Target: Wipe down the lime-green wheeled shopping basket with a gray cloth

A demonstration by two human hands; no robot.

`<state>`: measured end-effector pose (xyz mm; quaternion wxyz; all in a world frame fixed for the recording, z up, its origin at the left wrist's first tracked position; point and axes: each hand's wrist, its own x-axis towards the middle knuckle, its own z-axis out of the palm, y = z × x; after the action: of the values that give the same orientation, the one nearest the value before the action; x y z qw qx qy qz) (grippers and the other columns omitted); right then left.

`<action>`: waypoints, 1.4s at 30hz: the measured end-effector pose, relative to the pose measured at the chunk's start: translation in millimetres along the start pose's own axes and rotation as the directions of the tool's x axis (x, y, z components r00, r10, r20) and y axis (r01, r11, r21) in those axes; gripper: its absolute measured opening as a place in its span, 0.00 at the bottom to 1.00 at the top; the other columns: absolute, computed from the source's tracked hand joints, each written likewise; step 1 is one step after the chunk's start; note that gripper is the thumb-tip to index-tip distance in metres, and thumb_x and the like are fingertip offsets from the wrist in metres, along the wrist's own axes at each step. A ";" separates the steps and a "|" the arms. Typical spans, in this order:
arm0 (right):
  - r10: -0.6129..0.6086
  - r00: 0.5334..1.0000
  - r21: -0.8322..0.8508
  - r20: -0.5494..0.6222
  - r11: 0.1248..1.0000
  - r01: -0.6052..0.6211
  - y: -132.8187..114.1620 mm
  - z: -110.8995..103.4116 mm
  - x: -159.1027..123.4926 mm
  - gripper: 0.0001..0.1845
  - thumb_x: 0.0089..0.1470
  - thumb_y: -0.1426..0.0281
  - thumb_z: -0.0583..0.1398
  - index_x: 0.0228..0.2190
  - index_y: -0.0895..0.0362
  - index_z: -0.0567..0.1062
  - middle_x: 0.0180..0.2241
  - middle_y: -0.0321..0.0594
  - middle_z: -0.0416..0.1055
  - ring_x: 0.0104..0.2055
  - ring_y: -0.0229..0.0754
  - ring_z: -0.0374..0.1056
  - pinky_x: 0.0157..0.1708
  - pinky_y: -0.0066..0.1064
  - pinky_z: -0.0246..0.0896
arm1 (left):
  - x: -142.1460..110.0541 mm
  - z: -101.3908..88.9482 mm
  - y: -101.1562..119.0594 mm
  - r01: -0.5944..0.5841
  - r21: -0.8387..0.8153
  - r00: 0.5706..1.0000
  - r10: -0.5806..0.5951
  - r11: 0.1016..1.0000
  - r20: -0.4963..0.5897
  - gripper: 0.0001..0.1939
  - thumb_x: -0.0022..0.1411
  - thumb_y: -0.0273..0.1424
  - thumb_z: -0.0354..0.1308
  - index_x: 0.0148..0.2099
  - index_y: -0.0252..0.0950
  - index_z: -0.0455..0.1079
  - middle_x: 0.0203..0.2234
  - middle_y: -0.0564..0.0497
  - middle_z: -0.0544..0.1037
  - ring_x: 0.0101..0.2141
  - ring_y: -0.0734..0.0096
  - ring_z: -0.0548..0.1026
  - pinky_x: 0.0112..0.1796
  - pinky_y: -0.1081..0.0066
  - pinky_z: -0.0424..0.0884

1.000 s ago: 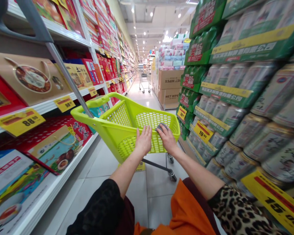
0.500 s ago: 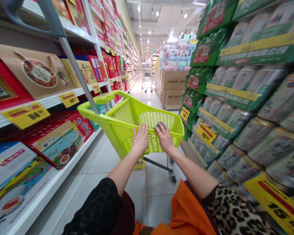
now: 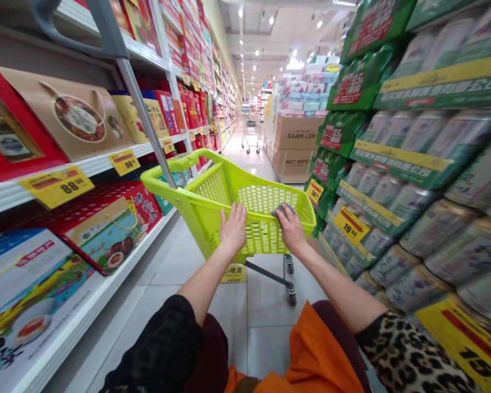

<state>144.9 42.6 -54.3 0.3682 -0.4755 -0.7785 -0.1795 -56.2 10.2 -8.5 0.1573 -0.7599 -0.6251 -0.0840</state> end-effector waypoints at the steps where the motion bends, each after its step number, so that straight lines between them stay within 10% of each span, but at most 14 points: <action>1: -0.010 1.000 0.010 0.006 1.000 0.010 -9.5 2.7 4.5 0.25 0.53 0.83 0.48 0.51 0.60 0.68 0.57 0.51 0.58 0.61 0.50 0.48 0.56 0.46 0.53 | 0.0 -0.1 1.6 0.001 -0.002 1.000 -0.001 1.000 -0.004 0.33 0.56 0.24 0.41 0.64 0.28 0.47 0.64 0.45 0.48 0.64 0.58 0.42 0.59 0.44 0.40; 7: -0.099 0.995 0.121 0.030 0.988 0.094 -62.7 19.7 31.0 0.23 0.55 0.80 0.49 0.51 0.58 0.68 0.58 0.48 0.58 0.63 0.48 0.44 0.58 0.46 0.50 | -3.8 -3.9 -6.7 -0.038 0.012 0.999 0.039 0.999 -0.030 0.32 0.56 0.24 0.41 0.64 0.29 0.48 0.64 0.44 0.50 0.63 0.60 0.44 0.60 0.47 0.40; 18: -0.063 0.998 0.052 0.012 0.997 0.062 3.1 -1.7 0.4 0.26 0.52 0.83 0.48 0.51 0.59 0.67 0.58 0.49 0.57 0.58 0.50 0.54 0.54 0.47 0.55 | -6.1 -12.4 -18.9 0.061 -0.027 0.998 -0.062 0.998 -0.007 0.33 0.55 0.25 0.43 0.64 0.26 0.48 0.64 0.43 0.49 0.63 0.59 0.43 0.59 0.44 0.41; 28: -0.092 0.994 0.132 0.051 0.988 0.085 -73.9 15.5 34.6 0.25 0.52 0.82 0.51 0.52 0.60 0.68 0.57 0.49 0.58 0.62 0.49 0.47 0.59 0.44 0.48 | -6.8 -17.4 -6.1 0.048 -0.027 0.999 -0.048 0.998 -0.003 0.35 0.54 0.28 0.46 0.64 0.26 0.47 0.64 0.43 0.47 0.64 0.59 0.42 0.59 0.48 0.42; 37: -0.092 0.996 0.123 -0.004 0.988 0.092 -26.9 8.8 11.5 0.27 0.53 0.83 0.47 0.54 0.58 0.65 0.59 0.50 0.56 0.61 0.49 0.50 0.55 0.47 0.54 | -12.3 -11.6 -34.5 0.113 0.018 0.992 -0.112 0.993 -0.057 0.36 0.53 0.25 0.45 0.65 0.25 0.44 0.64 0.42 0.45 0.64 0.59 0.41 0.60 0.48 0.40; 42: -0.040 0.999 0.116 -0.016 0.992 0.041 -48.0 14.6 22.2 0.26 0.53 0.83 0.47 0.52 0.59 0.67 0.58 0.50 0.58 0.60 0.49 0.51 0.55 0.46 0.54 | -10.5 -12.3 -27.6 0.094 0.025 0.994 -0.092 0.995 -0.051 0.35 0.54 0.25 0.43 0.64 0.22 0.45 0.64 0.40 0.45 0.64 0.58 0.43 0.60 0.48 0.42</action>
<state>91.0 42.1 -44.1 0.3968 -0.4360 -0.7947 -0.1444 -84.4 0.9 3.3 0.1792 -0.7254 -0.6567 -0.1017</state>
